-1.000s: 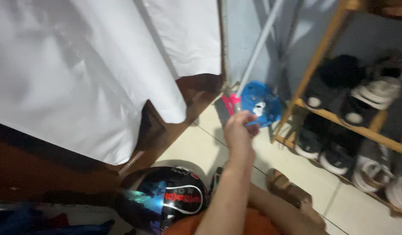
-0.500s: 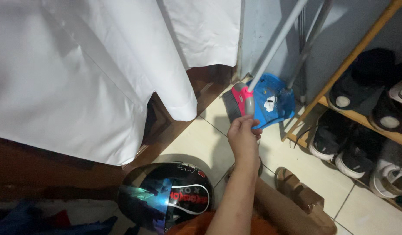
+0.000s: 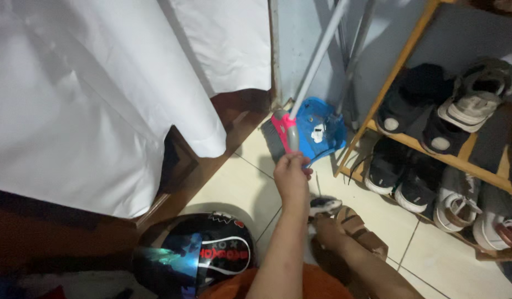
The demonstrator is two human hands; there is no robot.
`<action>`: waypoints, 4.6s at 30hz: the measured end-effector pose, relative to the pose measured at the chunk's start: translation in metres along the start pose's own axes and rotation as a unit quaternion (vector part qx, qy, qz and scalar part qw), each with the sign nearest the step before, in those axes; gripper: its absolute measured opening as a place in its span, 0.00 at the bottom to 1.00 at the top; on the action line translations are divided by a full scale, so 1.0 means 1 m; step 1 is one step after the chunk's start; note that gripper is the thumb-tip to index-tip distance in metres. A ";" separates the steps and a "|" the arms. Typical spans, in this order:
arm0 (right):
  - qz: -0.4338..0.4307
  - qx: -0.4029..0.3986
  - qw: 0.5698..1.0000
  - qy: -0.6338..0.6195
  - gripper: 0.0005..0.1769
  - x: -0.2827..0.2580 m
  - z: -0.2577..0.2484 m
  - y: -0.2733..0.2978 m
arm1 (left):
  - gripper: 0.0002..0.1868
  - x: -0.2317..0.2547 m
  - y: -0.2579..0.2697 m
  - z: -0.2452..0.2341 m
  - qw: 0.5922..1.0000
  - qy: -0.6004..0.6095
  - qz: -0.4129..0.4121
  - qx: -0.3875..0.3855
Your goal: The person wipes several pairs of shoes and sandals on a wooden shoe rack using a white cloth, then cleans a decorated motorcycle helmet and places it on the top shelf. The person also briefly moves a broom and dustpan.
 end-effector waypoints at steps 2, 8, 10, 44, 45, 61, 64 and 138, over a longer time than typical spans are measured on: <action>0.140 0.022 0.973 -0.179 0.29 0.033 -0.028 -0.005 | 0.08 -0.001 0.001 0.005 1.000 -0.012 -0.001 -0.003; 0.242 0.101 0.892 -0.368 0.22 0.074 -0.091 -0.026 | 0.09 0.005 0.004 0.009 1.000 -0.019 0.016 0.004; 0.205 0.081 0.909 -0.355 0.22 0.066 -0.101 -0.053 | 0.09 0.010 0.002 0.012 0.999 -0.015 0.042 0.006; 0.128 0.598 0.787 -0.082 0.22 0.113 -0.257 0.465 | 0.34 -0.049 0.254 0.145 0.882 -0.095 -0.354 -0.296; 0.120 0.593 0.793 -0.072 0.22 0.108 -0.265 0.481 | 0.33 -0.048 0.267 0.150 0.887 -0.053 -0.339 -0.309; 0.192 0.692 0.617 -0.320 0.12 0.123 -0.295 0.627 | 0.28 -0.049 0.330 0.193 0.896 0.065 -0.199 -0.391; 0.228 0.678 0.597 -0.364 0.18 0.155 -0.298 0.601 | 0.27 -0.059 0.329 0.195 0.907 -0.003 -0.041 -0.419; 0.145 0.320 0.936 0.009 0.10 0.131 -0.275 0.485 | 0.23 -0.058 0.265 0.173 0.951 0.029 -0.136 -0.278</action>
Point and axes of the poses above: each hand's wrist, its own y-axis away from the middle knuckle, its own z-axis out of the palm, x = y × z, the point moved 5 cm from there along -y, towards the middle knuckle, and after that the axes turned 3 degrees about z, right-handed, at the moved point
